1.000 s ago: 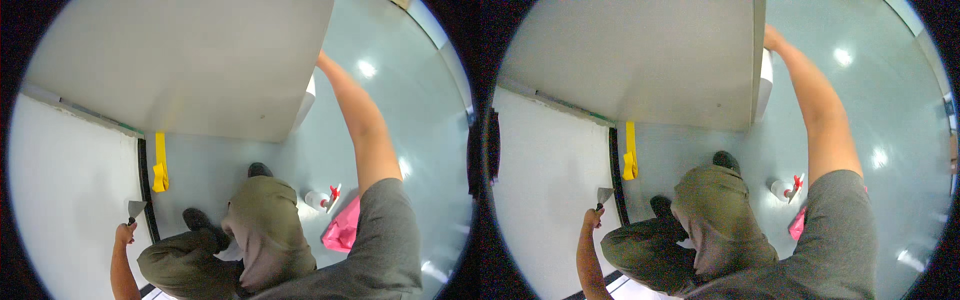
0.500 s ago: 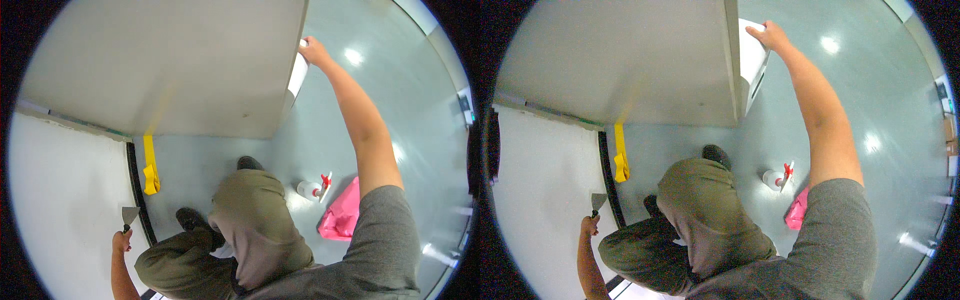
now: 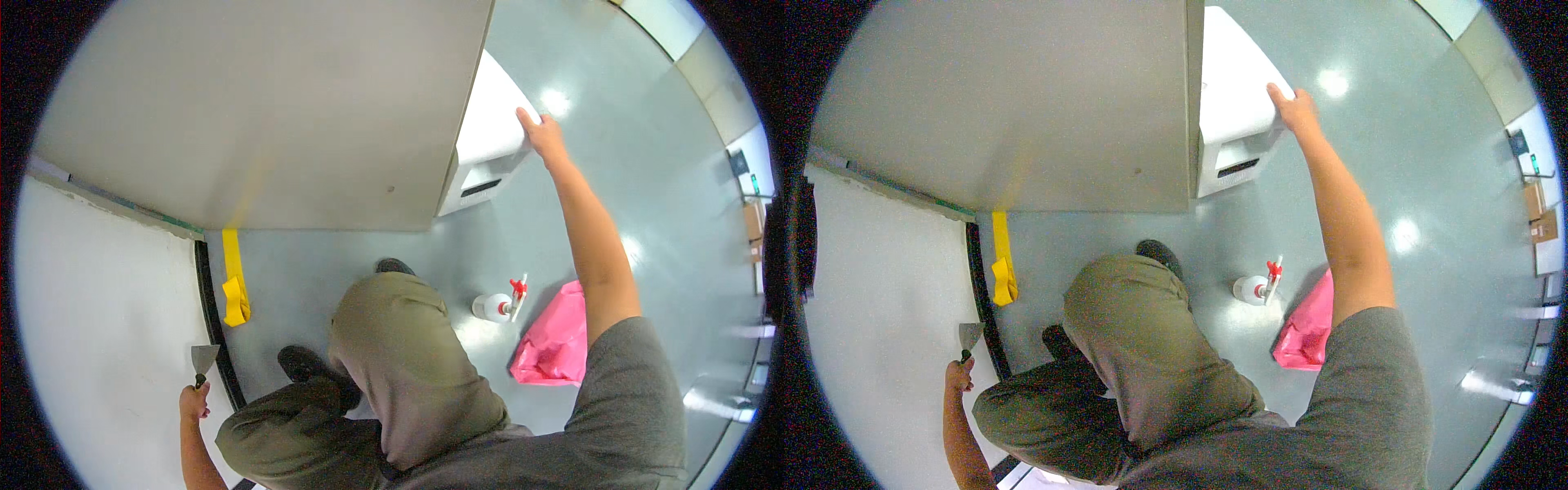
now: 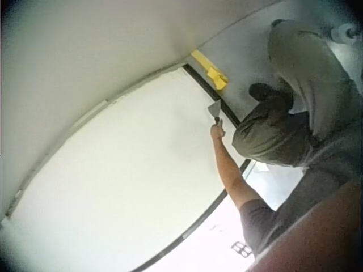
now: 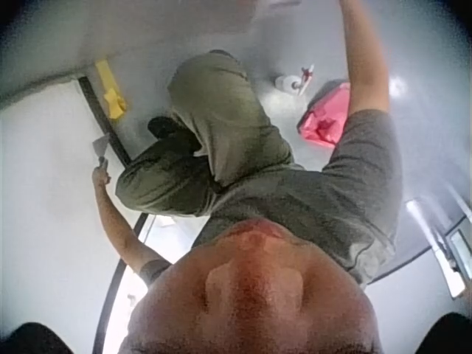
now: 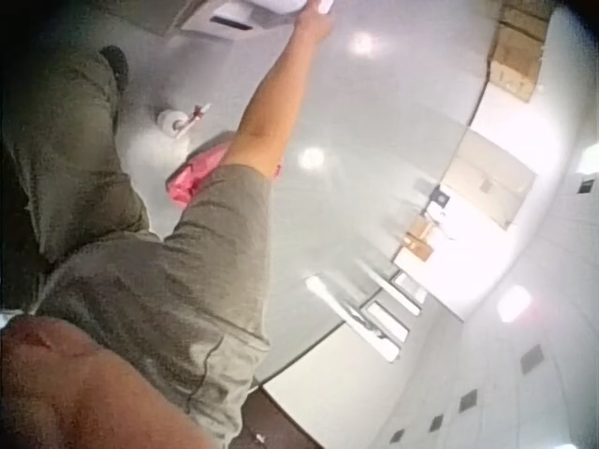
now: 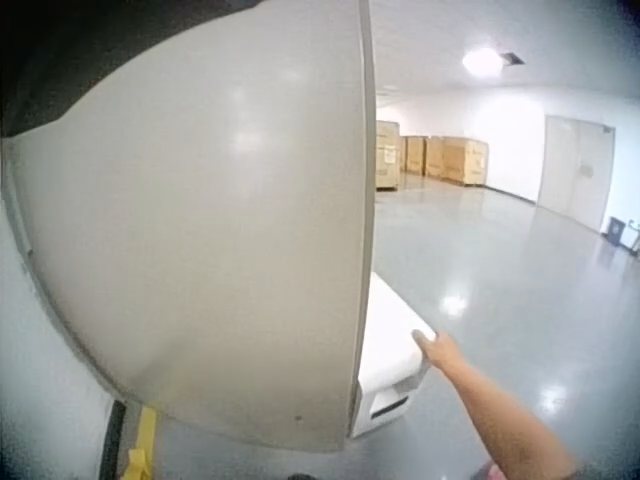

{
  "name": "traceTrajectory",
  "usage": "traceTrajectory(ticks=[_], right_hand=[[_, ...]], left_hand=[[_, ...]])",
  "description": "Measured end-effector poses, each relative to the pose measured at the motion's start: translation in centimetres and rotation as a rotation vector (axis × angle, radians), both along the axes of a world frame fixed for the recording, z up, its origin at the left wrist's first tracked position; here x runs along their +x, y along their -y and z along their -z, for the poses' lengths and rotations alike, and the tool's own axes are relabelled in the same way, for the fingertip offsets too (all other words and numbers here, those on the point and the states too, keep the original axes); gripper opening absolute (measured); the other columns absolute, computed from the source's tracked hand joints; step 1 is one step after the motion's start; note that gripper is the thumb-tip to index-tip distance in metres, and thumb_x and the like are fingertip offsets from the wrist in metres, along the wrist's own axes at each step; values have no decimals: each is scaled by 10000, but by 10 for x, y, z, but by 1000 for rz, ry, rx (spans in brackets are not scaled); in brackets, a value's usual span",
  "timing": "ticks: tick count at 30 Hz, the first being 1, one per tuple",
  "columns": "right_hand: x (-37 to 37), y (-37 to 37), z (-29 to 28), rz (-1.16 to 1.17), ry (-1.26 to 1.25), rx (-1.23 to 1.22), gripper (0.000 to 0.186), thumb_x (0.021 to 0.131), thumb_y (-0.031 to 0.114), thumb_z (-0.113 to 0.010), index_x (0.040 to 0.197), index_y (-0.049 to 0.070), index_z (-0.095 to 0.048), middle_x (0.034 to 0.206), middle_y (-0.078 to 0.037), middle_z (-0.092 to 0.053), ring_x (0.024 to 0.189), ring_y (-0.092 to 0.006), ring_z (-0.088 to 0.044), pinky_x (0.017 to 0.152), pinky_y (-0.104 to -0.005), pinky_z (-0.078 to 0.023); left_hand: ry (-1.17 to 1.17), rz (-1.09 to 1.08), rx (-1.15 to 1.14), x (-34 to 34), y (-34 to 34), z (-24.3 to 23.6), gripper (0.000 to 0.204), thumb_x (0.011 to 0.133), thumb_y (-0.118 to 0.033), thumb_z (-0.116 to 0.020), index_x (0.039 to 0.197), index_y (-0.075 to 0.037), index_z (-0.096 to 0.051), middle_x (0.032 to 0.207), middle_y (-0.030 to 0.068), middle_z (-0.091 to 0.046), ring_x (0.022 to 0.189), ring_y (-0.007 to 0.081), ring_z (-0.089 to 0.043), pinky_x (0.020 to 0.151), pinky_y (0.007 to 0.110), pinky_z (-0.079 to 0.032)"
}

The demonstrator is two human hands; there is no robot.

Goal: Peel yellow tape from the floor using a scraper tool.

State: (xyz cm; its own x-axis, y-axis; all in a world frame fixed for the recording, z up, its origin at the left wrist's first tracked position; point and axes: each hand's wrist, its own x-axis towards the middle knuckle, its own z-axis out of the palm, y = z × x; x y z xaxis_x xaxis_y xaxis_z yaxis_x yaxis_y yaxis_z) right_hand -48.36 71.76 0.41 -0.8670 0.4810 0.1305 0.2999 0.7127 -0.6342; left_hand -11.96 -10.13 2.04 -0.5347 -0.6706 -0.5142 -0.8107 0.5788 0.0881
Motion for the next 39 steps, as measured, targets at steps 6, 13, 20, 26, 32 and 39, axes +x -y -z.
traceTrajectory(ticks=[6, 13, 20, 26, 32, 39], right_hand=[[78, 14, 7, 195, -80, -118, 842, 738, 639, -585, 1065, -136, -551, 1054, -280, -586, 985, -353, -583, 853, -403, -446], [91, 19, 32, 319, -164, -188, 838, 734, 654, -597, 1018, -134, -562, 1014, -274, -592, 961, -328, -586, 829, -397, -451], [109, -22, 9, 327, -137, -211, 822, 763, 626, -585, 1082, -130, -552, 1061, -257, -586, 989, -328, -576, 852, -418, -439], [110, -44, -11, 259, -70, 92, 710, 828, 560, -540, 1145, -75, -538, 1123, -241, -559, 1079, -335, -522, 923, -434, -395], [-1, 100, -127, -242, -559, -101, 558, 905, 360, -513, 1267, -56, -430, 1295, -226, -460, 1227, -316, -433, 993, -361, -358], [-44, 283, -149, -655, -425, -244, 452, 857, 328, -569, 1192, 26, -540, 1162, -151, -582, 1117, -250, -529, 943, -350, -392]], left_hand=[[-21, -19, 50, 9, 24, 23, 483, 816, -385, -625, 755, 77, -499, 523, 126, -508, 391, 232, -555, 324, 352, -436], [24, -12, 49, 16, 28, 48, 490, 820, -386, -623, 731, 77, -488, 528, 135, -515, 389, 228, -554, 327, 336, -431], [0, 41, 42, 19, 32, 38, 503, 823, -389, -618, 722, 84, -483, 523, 130, -511, 395, 226, -556, 332, 334, -429], [20, 81, 6, 17, 47, 68, 601, 810, -468, -601, 710, 123, -555, 507, 182, -550, 413, 261, -578, 401, 373, -457], [116, 76, -19, 16, 47, 76, 625, 788, -507, -607, 642, 99, -589, 533, 201, -578, 439, 280, -596, 486, 383, -485], [110, 242, -16, -6, 23, 61, 603, 780, -526, -571, 792, 75, -625, 721, 233, -630, 738, 348, -637, 709, 422, -485]])
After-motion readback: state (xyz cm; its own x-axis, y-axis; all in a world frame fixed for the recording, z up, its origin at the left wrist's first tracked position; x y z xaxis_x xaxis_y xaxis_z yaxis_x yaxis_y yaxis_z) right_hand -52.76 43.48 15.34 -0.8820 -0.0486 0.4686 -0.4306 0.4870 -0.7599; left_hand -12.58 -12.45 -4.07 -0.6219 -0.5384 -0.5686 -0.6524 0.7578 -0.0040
